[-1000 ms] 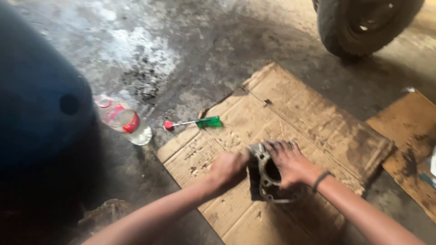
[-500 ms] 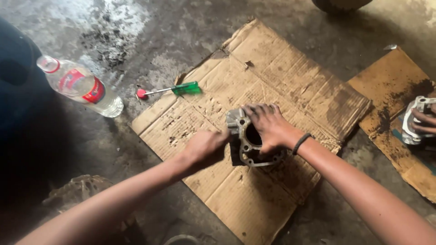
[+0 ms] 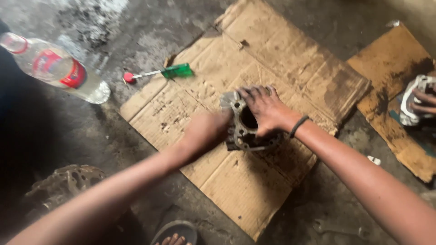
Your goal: Cleaning and scraping carbon or gasket residue from a motorcycle engine cylinder block.
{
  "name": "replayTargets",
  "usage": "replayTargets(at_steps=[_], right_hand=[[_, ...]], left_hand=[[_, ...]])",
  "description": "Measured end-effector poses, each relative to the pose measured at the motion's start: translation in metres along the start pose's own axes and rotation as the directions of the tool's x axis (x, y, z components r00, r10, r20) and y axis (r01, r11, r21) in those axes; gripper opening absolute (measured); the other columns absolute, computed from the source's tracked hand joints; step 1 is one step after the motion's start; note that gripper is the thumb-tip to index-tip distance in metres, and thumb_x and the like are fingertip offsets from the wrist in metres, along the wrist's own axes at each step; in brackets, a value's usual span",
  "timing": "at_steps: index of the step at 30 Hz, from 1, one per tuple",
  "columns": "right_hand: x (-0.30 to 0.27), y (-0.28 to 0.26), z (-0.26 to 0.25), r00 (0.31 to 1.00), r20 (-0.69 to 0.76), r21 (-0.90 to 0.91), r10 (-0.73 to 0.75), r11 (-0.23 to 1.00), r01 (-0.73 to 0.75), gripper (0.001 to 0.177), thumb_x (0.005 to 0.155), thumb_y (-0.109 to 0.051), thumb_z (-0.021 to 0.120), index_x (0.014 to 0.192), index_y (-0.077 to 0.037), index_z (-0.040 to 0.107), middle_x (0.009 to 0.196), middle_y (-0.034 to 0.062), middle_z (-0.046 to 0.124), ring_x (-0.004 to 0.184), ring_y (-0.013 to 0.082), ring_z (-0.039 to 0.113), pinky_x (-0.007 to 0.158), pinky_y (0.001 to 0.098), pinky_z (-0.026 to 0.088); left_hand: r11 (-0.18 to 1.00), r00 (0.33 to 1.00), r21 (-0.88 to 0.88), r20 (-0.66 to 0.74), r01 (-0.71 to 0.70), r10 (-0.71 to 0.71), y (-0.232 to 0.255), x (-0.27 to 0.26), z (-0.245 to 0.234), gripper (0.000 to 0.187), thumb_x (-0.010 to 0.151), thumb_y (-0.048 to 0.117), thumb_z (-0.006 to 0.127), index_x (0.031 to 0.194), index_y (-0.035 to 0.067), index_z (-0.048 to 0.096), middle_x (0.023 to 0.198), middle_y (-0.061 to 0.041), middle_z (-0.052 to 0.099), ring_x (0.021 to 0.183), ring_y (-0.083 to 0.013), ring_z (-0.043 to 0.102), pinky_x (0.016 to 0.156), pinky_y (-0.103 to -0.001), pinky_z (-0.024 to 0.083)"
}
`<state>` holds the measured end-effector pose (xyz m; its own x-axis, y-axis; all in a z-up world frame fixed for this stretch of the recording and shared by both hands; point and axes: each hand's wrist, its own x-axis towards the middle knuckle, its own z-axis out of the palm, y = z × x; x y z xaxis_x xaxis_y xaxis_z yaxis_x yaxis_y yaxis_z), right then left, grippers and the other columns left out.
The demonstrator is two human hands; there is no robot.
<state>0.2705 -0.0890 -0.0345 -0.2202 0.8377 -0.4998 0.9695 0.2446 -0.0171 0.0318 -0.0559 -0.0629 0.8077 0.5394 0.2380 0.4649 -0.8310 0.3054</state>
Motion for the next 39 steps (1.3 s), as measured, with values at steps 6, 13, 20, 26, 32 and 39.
replayTargets(at_steps=[6, 13, 20, 26, 32, 39], right_hand=[[0.003, -0.004, -0.010, 0.997, 0.077, -0.011, -0.002, 1.000, 0.003, 0.165, 0.048, -0.070, 0.087, 0.159, -0.015, -0.022, 0.164, 0.0278, 0.000, 0.154, 0.0456, 0.004, 0.125, 0.0631, 0.002], [0.001, -0.003, -0.004, 0.998, 0.063, -0.081, 0.010, 0.997, -0.005, 0.163, 0.048, -0.064, 0.086, 0.160, -0.012, -0.020, 0.163, 0.0227, 0.008, 0.155, 0.0388, 0.008, 0.127, 0.0622, 0.004], [0.008, 0.001, 0.001, 0.997, -0.038, -0.010, -0.069, 0.998, 0.068, 0.172, 0.040, -0.065, 0.092, 0.158, -0.010, -0.021, 0.163, 0.0260, -0.002, 0.148, 0.0456, 0.003, 0.119, 0.0648, 0.001], [-0.001, -0.010, -0.015, 0.999, 0.041, -0.020, 0.015, 1.000, -0.015, 0.154, 0.053, -0.054, 0.089, 0.161, -0.010, -0.013, 0.163, 0.0260, 0.010, 0.154, 0.0436, 0.012, 0.126, 0.0636, 0.007], [-0.001, -0.013, -0.023, 0.997, 0.080, -0.024, 0.006, 1.000, -0.005, 0.161, 0.051, -0.049, 0.092, 0.158, -0.008, -0.021, 0.164, 0.0275, -0.005, 0.153, 0.0449, 0.001, 0.121, 0.0642, 0.002], [0.002, -0.009, -0.023, 0.990, 0.132, -0.007, 0.050, 0.999, -0.049, 0.151, 0.061, -0.043, 0.085, 0.156, -0.007, -0.027, 0.165, 0.0249, -0.015, 0.153, 0.0429, -0.009, 0.124, 0.0605, -0.003]], left_hand=[[0.993, 0.994, 0.111, 0.091, 0.045, -0.055, -0.048, 0.012, 0.034, 0.026, 0.099, 0.007, 0.051, 0.124, 0.003, 0.050, 0.058, -0.008, 0.054, 0.045, -0.0253, 0.058, 0.035, -0.040, 0.046], [0.994, 0.966, 0.033, 0.238, 0.100, -0.105, -0.017, 0.012, -0.026, 0.017, 0.103, 0.009, 0.047, 0.117, 0.003, 0.055, 0.057, -0.009, 0.057, 0.044, -0.0233, 0.060, 0.033, -0.039, 0.049], [0.963, 0.955, -0.073, 0.167, 0.261, -0.246, -0.008, 0.014, -0.027, 0.012, 0.096, 0.013, 0.059, 0.096, 0.005, 0.068, 0.067, -0.018, 0.067, 0.055, -0.0346, 0.067, 0.047, -0.047, 0.054], [0.928, 0.899, -0.042, 0.266, 0.370, -0.347, 0.026, 0.032, -0.066, 0.010, 0.082, 0.015, 0.068, 0.086, 0.008, 0.073, 0.072, -0.018, 0.069, 0.062, -0.0354, 0.069, 0.053, -0.049, 0.056], [0.928, 0.914, -0.048, 0.197, 0.370, -0.354, 0.015, 0.019, -0.060, 0.011, 0.083, 0.016, 0.071, 0.082, 0.006, 0.072, 0.071, -0.019, 0.071, 0.063, -0.0354, 0.072, 0.056, -0.048, 0.058], [0.940, 0.925, -0.003, 0.182, 0.340, -0.334, 0.020, 0.039, -0.036, 0.012, 0.086, 0.017, 0.069, 0.081, 0.006, 0.071, 0.070, -0.017, 0.068, 0.063, -0.0327, 0.070, 0.054, -0.045, 0.057]])
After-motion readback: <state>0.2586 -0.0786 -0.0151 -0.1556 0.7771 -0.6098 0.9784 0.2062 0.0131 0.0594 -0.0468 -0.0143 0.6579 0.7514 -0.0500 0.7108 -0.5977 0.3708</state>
